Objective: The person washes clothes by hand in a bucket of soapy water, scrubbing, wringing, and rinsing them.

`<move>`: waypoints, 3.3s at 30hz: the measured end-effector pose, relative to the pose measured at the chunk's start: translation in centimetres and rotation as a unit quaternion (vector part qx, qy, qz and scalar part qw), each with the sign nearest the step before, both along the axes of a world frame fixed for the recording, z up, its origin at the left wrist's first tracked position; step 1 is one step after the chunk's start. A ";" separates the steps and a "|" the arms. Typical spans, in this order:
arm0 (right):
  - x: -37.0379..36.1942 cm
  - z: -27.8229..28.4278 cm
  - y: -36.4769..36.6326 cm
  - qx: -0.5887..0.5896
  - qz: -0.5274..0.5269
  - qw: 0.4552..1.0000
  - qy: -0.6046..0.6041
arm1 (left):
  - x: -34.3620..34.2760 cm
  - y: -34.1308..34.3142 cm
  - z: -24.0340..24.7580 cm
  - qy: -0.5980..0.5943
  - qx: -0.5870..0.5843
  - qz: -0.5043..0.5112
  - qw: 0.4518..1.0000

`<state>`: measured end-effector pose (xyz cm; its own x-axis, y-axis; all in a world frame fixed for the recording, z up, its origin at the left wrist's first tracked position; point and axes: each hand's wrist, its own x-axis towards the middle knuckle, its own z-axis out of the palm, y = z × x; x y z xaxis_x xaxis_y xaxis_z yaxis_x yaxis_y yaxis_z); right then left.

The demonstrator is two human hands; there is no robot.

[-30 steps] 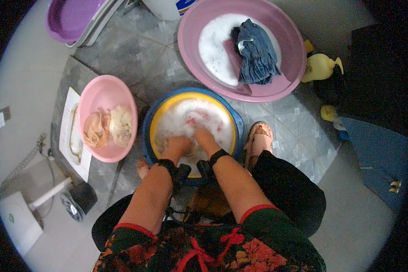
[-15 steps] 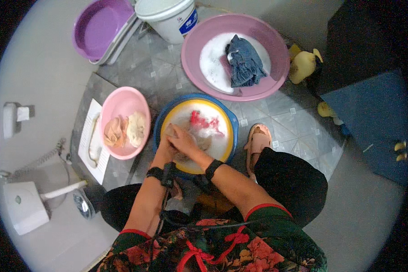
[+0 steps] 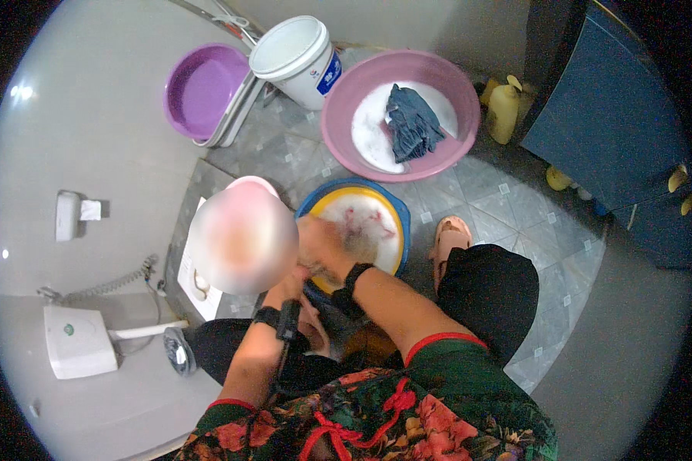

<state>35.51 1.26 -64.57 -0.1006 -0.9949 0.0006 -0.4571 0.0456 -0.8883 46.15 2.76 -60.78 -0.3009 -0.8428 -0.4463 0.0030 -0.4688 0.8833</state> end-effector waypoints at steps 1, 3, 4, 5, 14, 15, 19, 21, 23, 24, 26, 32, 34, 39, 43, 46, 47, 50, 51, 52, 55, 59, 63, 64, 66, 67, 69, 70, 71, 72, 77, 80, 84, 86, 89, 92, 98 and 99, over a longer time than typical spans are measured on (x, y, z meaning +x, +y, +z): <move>-2.4 -3.9 -0.9 0.014 0.003 0.996 0.086 | -1.7 0.3 -1.3 0.003 0.014 0.001 1.000; -2.2 -5.0 -0.2 0.047 -0.031 0.994 0.093 | -1.7 -1.2 -5.4 0.104 0.275 0.185 0.938; -1.9 -5.2 0.8 0.070 -0.039 0.991 0.104 | -0.9 -1.0 -6.5 0.131 0.285 0.187 0.931; -1.5 -5.3 1.2 0.093 -0.018 0.990 0.109 | 0.2 -0.7 -7.4 0.159 0.294 0.188 0.924; -1.7 -3.9 0.2 0.229 -0.047 0.959 0.159 | 0.4 -1.4 -9.9 0.131 0.334 0.203 0.911; -1.8 -3.6 -0.1 0.211 -0.068 0.963 0.155 | 0.4 -1.5 -9.9 0.116 0.321 0.206 0.917; -0.1 -1.8 -0.8 0.123 -0.005 0.989 0.086 | 2.0 -1.6 -10.1 0.216 0.292 0.225 0.904; 2.2 -0.4 -1.1 0.135 0.043 0.988 -0.056 | 2.0 -1.9 -9.7 0.244 0.277 0.274 0.888; 6.0 3.7 0.3 0.087 0.076 0.993 0.000 | 3.9 -1.8 -9.5 0.207 0.257 0.302 0.894; 6.6 4.3 0.9 0.088 0.098 0.990 0.052 | 4.7 -1.3 -9.3 0.202 0.255 0.284 0.902; 6.5 2.8 1.4 0.046 0.056 0.997 0.016 | 5.1 -1.6 -9.7 0.179 0.250 0.248 0.919; 0.5 -7.1 -3.1 0.118 -0.043 0.982 0.140 | 1.2 -2.5 -14.9 0.063 0.254 0.195 0.945; 1.5 -7.2 -2.6 0.142 -0.059 0.978 0.142 | 2.2 -2.7 -16.7 0.106 0.269 0.209 0.934; 4.3 -12.6 -0.4 -0.113 -0.034 0.976 0.181 | -1.6 -3.6 -17.4 0.202 0.306 0.205 0.908; 2.5 -7.0 -2.4 -0.010 0.082 0.970 0.229 | 2.3 -3.7 -13.8 0.136 0.288 0.269 0.909; -1.8 -11.9 -3.5 0.223 -0.060 0.963 0.137 | -0.4 -4.2 -12.1 0.223 0.258 0.195 0.920; -0.5 -12.0 -4.0 0.180 -0.095 0.972 0.120 | 3.1 -4.6 -16.9 0.192 0.182 0.234 0.935; -5.1 -18.6 -2.6 0.215 -0.248 0.937 0.124 | -0.2 -5.8 -13.7 -0.097 0.107 0.248 0.958; -3.2 -17.6 -2.7 0.178 -0.253 0.944 0.116 | 2.5 -5.7 -16.5 -0.319 -0.022 0.151 0.935; -2.9 -17.3 -1.8 0.149 -0.269 0.944 0.122 | 2.2 -5.5 -16.1 -0.415 -0.151 0.066 0.895; -1.8 -16.6 -0.8 0.181 -0.097 0.968 0.145 | 0.2 -4.0 -16.5 -0.581 -0.316 -0.223 0.716; -2.9 -17.4 -1.9 0.310 -0.084 0.942 0.094 | -0.3 -4.2 -18.9 -0.603 -0.247 -0.318 0.688; -1.9 -18.7 -1.8 0.380 -0.011 0.922 0.073 | -2.0 -6.0 -20.9 -0.600 -0.112 -0.493 0.619; -2.1 -18.7 -1.6 0.384 0.009 0.922 0.057 | -2.5 -6.6 -21.1 -0.588 -0.071 -0.550 0.589; -2.3 -21.0 -1.5 0.412 0.011 0.908 0.070 | -2.5 -7.0 -21.4 -0.548 -0.054 -0.591 0.589; -2.7 -21.6 -1.7 0.421 0.006 0.904 0.069 | -2.1 -6.9 -21.9 -0.529 -0.045 -0.612 0.586; -1.8 -21.1 -1.7 0.391 -0.019 0.919 0.044 | -0.1 -7.1 -24.6 -0.533 -0.006 -0.570 0.625; -1.2 -20.1 -1.9 0.353 -0.046 0.934 0.020 | 0.8 -7.5 -24.7 -0.536 0.014 -0.546 0.644; -0.6 -19.0 -2.1 0.315 -0.073 0.946 -0.005 | 2.0 -7.4 -24.6 -0.529 -0.012 -0.480 0.700; -2.2 -20.0 -2.0 0.335 -0.094 0.938 0.009 | 0.8 -8.0 -23.3 -0.505 -0.053 -0.423 0.750; 0.0 -16.8 -2.1 0.210 -0.114 0.969 0.063 | 6.6 -8.5 -24.4 -0.274 -0.034 -0.076 0.958; 3.4 -13.5 -1.3 0.027 -0.141 0.986 -0.086 | 5.6 -8.1 -23.1 0.018 0.278 0.193 0.941; 5.7 -5.1 -1.7 -0.003 -0.081 0.976 -0.204 | 4.5 -6.4 -11.5 0.121 0.294 0.136 0.938; 5.4 -4.1 -1.6 -0.007 -0.038 0.987 -0.154 | 4.8 -5.2 -10.0 0.124 0.296 0.146 0.936; 3.3 -7.5 -3.1 -0.012 0.129 0.978 0.166 | 2.9 -3.9 -10.0 0.112 0.289 0.175 0.935; -0.5 -13.1 -2.5 -0.057 -0.063 0.975 0.207 | 0.7 -2.5 -13.4 0.120 0.312 0.194 0.922; 5.4 -3.3 -1.5 0.139 0.019 0.990 -0.009 | 2.8 -1.1 -15.5 0.093 0.336 0.222 0.911; 5.3 -5.5 -1.4 0.041 -0.032 0.993 -0.106 | 1.2 -2.1 -13.8 0.086 0.344 0.211 0.911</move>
<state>40.85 -0.16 -70.04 -0.1522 -0.9824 -0.1086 -0.2539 0.1450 -0.9563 47.30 0.68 -74.58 -0.1300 -0.4380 -0.8895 0.4210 -0.8366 0.3504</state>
